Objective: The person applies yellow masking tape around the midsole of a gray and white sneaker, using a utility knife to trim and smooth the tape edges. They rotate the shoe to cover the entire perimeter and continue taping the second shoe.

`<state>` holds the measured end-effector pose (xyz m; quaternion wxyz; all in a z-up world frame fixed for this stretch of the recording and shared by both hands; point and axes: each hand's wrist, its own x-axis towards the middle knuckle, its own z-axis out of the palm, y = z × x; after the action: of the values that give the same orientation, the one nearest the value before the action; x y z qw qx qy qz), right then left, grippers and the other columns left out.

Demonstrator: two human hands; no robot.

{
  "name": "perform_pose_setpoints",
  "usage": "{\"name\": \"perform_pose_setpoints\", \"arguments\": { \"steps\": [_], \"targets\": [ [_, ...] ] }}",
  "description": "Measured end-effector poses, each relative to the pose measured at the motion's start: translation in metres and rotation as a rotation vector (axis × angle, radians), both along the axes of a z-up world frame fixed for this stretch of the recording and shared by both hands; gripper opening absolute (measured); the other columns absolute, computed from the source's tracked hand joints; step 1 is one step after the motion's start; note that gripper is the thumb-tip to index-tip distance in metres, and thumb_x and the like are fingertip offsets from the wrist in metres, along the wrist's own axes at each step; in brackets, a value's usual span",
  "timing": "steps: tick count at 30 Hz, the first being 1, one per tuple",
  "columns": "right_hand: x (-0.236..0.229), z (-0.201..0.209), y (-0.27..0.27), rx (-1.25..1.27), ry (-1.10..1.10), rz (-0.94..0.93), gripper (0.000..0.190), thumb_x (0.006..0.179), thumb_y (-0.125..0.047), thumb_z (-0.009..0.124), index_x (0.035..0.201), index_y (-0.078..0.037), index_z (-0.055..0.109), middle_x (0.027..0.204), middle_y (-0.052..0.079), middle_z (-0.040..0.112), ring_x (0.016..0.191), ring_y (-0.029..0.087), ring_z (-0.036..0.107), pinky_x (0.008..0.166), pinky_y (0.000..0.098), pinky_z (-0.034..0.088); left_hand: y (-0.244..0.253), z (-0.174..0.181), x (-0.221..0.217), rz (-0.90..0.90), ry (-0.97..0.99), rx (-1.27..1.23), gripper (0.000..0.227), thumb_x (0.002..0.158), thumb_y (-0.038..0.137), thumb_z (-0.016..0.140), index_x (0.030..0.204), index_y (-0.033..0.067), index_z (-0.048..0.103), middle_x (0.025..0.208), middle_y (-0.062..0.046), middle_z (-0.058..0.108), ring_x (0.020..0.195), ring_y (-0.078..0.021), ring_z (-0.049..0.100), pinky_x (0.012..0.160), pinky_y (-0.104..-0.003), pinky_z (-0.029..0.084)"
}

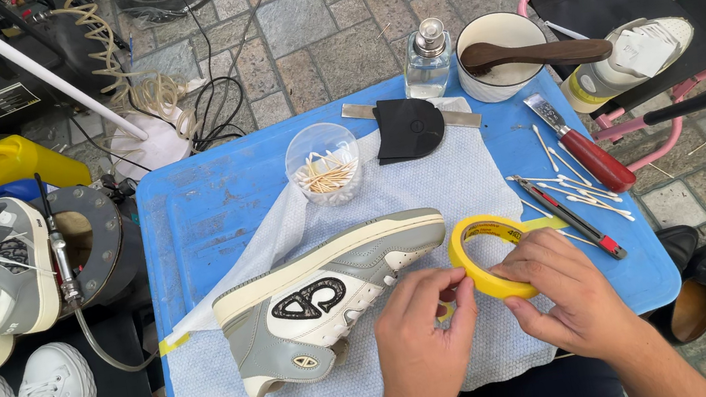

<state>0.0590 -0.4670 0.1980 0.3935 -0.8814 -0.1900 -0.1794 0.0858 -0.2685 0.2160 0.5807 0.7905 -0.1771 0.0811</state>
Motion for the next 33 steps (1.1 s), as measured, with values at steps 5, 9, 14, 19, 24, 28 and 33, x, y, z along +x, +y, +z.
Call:
{"name": "perform_pose_setpoints", "arguments": {
  "steps": [5, 9, 14, 19, 24, 28, 33],
  "targets": [
    [0.0, -0.001, 0.001, -0.039, -0.019, -0.006, 0.04, 0.063, -0.007, 0.081, 0.101, -0.002, 0.069, 0.092, 0.008, 0.065, 0.086, 0.027, 0.063, 0.08, 0.0415, 0.051, -0.002, -0.003, 0.005, -0.006, 0.195, 0.067, 0.011, 0.081, 0.006, 0.078, 0.088, 0.0033, 0.069, 0.083, -0.005, 0.07, 0.066, -0.0162, 0.071, 0.06, -0.029, 0.058],
    [0.006, -0.011, 0.002, 0.026, -0.101, -0.094, 0.041, 0.063, -0.003, 0.084, 0.102, -0.007, 0.07, 0.098, 0.009, 0.066, 0.093, 0.029, 0.064, 0.082, 0.0381, 0.051, -0.003, -0.004, 0.005, -0.096, 0.137, 0.025, 0.013, 0.086, 0.005, 0.073, 0.092, 0.0013, 0.062, 0.085, -0.008, 0.065, 0.07, -0.0185, 0.065, 0.064, -0.032, 0.055],
    [0.015, -0.038, 0.001, 0.448, 0.121, -0.081, 0.04, 0.079, -0.004, 0.079, 0.116, -0.004, 0.064, 0.125, 0.017, 0.066, 0.113, 0.026, 0.069, 0.094, 0.0357, 0.058, 0.005, 0.006, 0.005, -0.182, 0.238, -0.17, 0.01, 0.093, 0.005, 0.067, 0.096, -0.0002, 0.06, 0.089, -0.01, 0.062, 0.075, -0.0192, 0.059, 0.07, -0.03, 0.051],
    [0.025, -0.063, 0.01, 0.881, 0.332, 0.052, 0.021, 0.096, -0.009, 0.068, 0.115, 0.001, 0.063, 0.117, 0.023, 0.073, 0.108, 0.029, 0.073, 0.091, 0.0379, 0.061, 0.025, 0.024, 0.013, -0.194, 0.207, -0.115, 0.01, 0.094, 0.007, 0.065, 0.097, 0.0002, 0.058, 0.09, -0.009, 0.061, 0.078, -0.0192, 0.062, 0.072, -0.03, 0.052],
    [0.041, -0.041, 0.02, 0.737, 0.117, 0.019, 0.014, 0.104, -0.011, 0.063, 0.113, -0.002, 0.055, 0.111, 0.018, 0.073, 0.095, 0.023, 0.077, 0.084, 0.0324, 0.065, 0.049, 0.037, 0.034, -0.099, 0.064, 0.05, 0.011, 0.092, 0.009, 0.063, 0.098, 0.0019, 0.056, 0.095, -0.01, 0.061, 0.086, -0.0251, 0.063, 0.08, -0.036, 0.052],
    [0.057, -0.007, 0.036, 0.442, -0.024, -0.071, 0.01, 0.107, -0.011, 0.053, 0.112, -0.002, 0.054, 0.114, 0.022, 0.074, 0.096, 0.022, 0.077, 0.083, 0.0305, 0.063, 0.074, 0.039, 0.052, -0.067, -0.103, 0.172, 0.011, 0.092, 0.012, 0.063, 0.096, 0.0049, 0.056, 0.118, -0.015, 0.063, 0.108, -0.033, 0.062, 0.099, -0.045, 0.044],
    [0.072, 0.004, 0.048, 0.424, 0.101, -0.087, 0.01, 0.108, -0.013, 0.049, 0.109, -0.003, 0.051, 0.113, 0.023, 0.077, 0.09, 0.02, 0.079, 0.077, 0.0278, 0.064, 0.083, 0.03, 0.068, -0.042, -0.117, 0.309, 0.008, 0.092, 0.012, 0.063, 0.094, 0.006, 0.057, 0.138, -0.018, 0.063, 0.128, -0.0377, 0.057, 0.114, -0.053, 0.032]
  ]
}}
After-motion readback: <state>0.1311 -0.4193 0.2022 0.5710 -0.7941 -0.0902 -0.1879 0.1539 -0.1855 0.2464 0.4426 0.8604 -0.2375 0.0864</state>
